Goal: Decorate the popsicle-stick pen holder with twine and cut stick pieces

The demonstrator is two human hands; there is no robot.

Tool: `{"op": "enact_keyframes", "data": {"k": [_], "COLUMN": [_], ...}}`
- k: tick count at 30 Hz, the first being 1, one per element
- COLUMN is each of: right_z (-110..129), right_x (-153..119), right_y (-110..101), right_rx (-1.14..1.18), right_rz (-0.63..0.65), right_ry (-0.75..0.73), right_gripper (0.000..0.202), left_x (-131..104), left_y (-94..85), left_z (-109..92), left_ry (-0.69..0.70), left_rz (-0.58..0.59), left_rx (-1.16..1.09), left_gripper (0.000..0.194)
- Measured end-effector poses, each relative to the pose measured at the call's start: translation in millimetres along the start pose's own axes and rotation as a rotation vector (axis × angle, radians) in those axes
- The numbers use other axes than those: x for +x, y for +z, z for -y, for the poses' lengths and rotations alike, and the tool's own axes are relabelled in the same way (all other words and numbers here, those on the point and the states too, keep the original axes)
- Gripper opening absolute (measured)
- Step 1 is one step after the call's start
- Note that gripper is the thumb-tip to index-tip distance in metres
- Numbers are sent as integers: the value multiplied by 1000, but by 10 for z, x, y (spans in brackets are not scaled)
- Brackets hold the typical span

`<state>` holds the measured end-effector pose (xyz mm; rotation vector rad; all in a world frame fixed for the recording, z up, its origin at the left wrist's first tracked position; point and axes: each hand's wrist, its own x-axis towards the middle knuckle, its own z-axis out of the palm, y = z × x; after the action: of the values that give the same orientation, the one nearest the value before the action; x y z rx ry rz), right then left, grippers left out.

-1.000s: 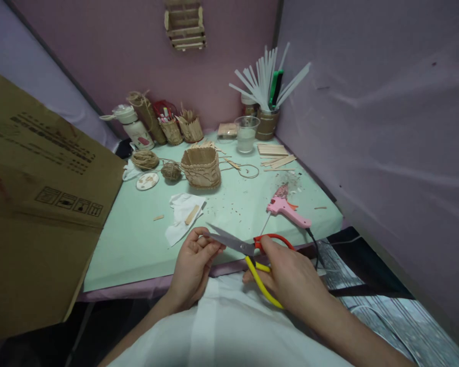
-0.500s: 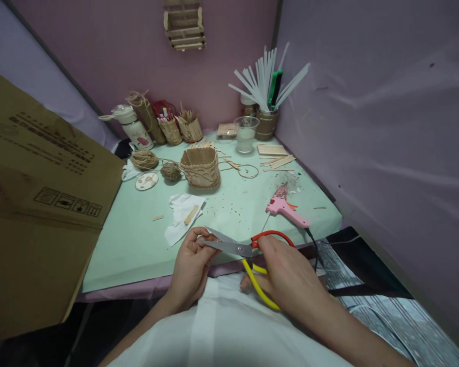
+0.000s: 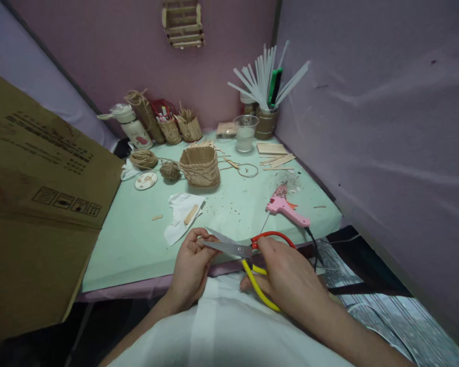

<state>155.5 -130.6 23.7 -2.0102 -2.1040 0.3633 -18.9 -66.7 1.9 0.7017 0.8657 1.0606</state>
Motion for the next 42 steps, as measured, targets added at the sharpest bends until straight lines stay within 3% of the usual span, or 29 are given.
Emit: {"op": "enact_keyframes", "data": {"k": [11, 25, 33, 39, 42], "right_z": [4, -75, -132, 26, 140], "right_x": [-42, -31, 45, 147, 205], "right_y": [-22, -7, -14, 99, 108], "right_rx": [-71, -124, 491, 931, 992], "right_rz": [21, 140, 49, -73, -135], "right_ry": [0, 95, 188, 190, 184], "right_gripper": [27, 24, 31, 29, 21], "left_x": [2, 7, 8, 4, -5], "left_y": [-5, -38, -9, -9, -2], "left_z": [7, 34, -56, -90, -82], "left_ry": [-14, -20, -101, -237, -266], "left_rz": [22, 36, 21, 15, 41], "left_rx": [-14, 57, 26, -31, -72], "left_gripper": [29, 31, 25, 30, 32]}}
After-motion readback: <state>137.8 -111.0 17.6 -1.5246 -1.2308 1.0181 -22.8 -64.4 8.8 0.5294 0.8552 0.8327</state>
